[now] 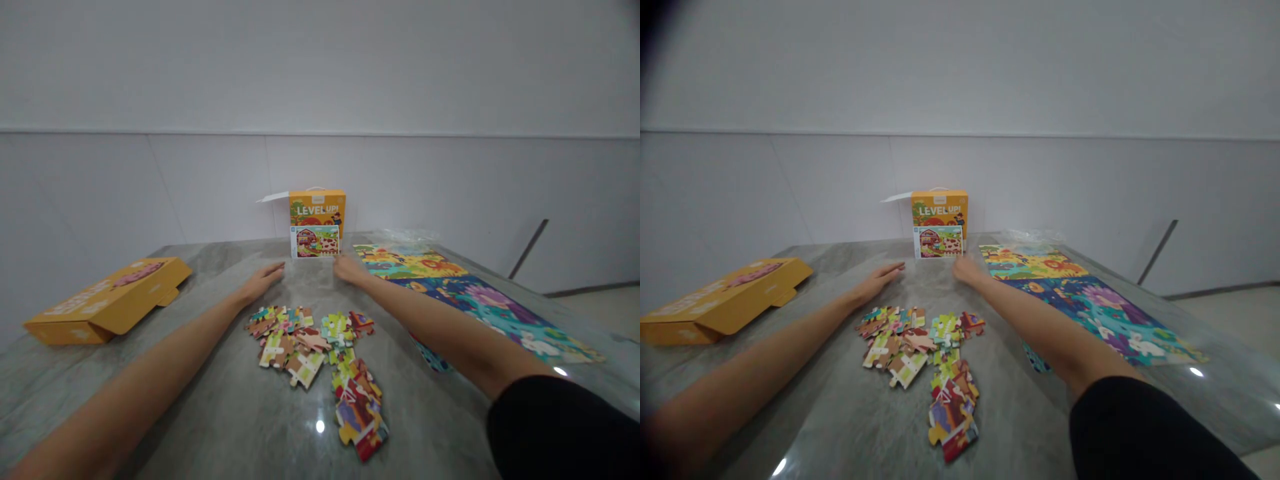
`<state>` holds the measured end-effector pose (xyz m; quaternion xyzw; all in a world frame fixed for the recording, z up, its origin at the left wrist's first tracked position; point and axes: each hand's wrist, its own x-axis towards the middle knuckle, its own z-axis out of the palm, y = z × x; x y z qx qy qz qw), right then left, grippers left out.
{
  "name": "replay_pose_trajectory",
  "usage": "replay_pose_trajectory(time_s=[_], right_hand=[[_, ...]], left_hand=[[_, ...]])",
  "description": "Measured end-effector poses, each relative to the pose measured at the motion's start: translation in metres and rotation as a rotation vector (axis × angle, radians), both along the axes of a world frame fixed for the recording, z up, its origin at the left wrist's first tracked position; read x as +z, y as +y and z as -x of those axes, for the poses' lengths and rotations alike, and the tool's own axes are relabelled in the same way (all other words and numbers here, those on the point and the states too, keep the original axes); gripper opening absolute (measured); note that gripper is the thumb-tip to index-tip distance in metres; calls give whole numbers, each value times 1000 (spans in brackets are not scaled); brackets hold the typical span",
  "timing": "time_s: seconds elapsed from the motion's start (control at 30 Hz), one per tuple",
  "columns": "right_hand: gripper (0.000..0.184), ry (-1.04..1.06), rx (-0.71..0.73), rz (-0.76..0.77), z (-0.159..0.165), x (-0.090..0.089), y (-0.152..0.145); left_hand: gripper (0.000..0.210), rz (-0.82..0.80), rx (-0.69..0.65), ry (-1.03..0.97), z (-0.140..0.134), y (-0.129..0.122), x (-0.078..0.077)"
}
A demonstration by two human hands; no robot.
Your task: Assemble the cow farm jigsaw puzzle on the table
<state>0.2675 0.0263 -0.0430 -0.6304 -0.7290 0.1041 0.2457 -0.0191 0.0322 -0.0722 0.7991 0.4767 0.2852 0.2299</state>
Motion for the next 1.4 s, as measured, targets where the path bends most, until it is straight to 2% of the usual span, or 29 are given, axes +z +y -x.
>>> replay_pose_trajectory(time_s=[0.07, 0.13, 0.17, 0.23, 0.27, 0.33, 0.43, 0.53, 0.7, 0.8, 0.87, 0.93, 1.03, 1.13, 1.2, 1.27, 1.4], right_hand=[[35, -47, 133, 9, -6, -7, -44], [47, -79, 261, 2, -13, -15, -92], [56, -98, 355, -9, -16, -19, -114], [71, -107, 412, 43, -20, -25, -150], [74, -121, 421, 97, -20, -27, -162], [74, -145, 404, 129, -15, -28, -173], [66, -143, 421, 89, -4, -27, -168], [58, -84, 439, 38, 5, -26, -157], [47, 40, 424, -40, 14, -31, -143], [49, 130, 373, -26, 15, -33, -138], [49, 165, 367, -6, 10, -30, -138], [53, 142, 391, -16, 3, -26, -142], [74, 45, 443, -2, -4, -17, -155], [95, -33, 518, 55, -2, -11, -168], [97, -71, 575, 66, 4, -11, -175], [84, -85, 612, 40, 10, -13, -177], [44, -23, 620, -68, 17, -22, -170]], left_hand=[[69, 9, -57, -43, 9, -30, 1], [68, 22, -115, -63, 15, -63, 0], [68, 26, -170, -28, 15, -80, -1], [70, -33, -221, 76, 7, -113, -3], [73, -43, -247, 169, 0, -128, -4], [82, -99, -200, 330, -16, -153, -3], [71, -151, -92, 392, -36, -174, 0], [62, -212, -30, 362, -45, -178, 3], [48, -235, 73, 362, -56, -164, 3], [42, -194, 35, 306, -52, -157, 3], [54, -154, -46, 238, -42, -156, 5], [77, -117, -98, 228, -28, -158, 10], [102, -58, -99, 342, -12, -161, 17], [105, -20, -150, 428, -10, -165, 20], [100, -36, -199, 418, -15, -167, 20], [93, -61, -218, 379, -21, -170, 20], [84, -78, -229, 307, -25, -171, 21]])
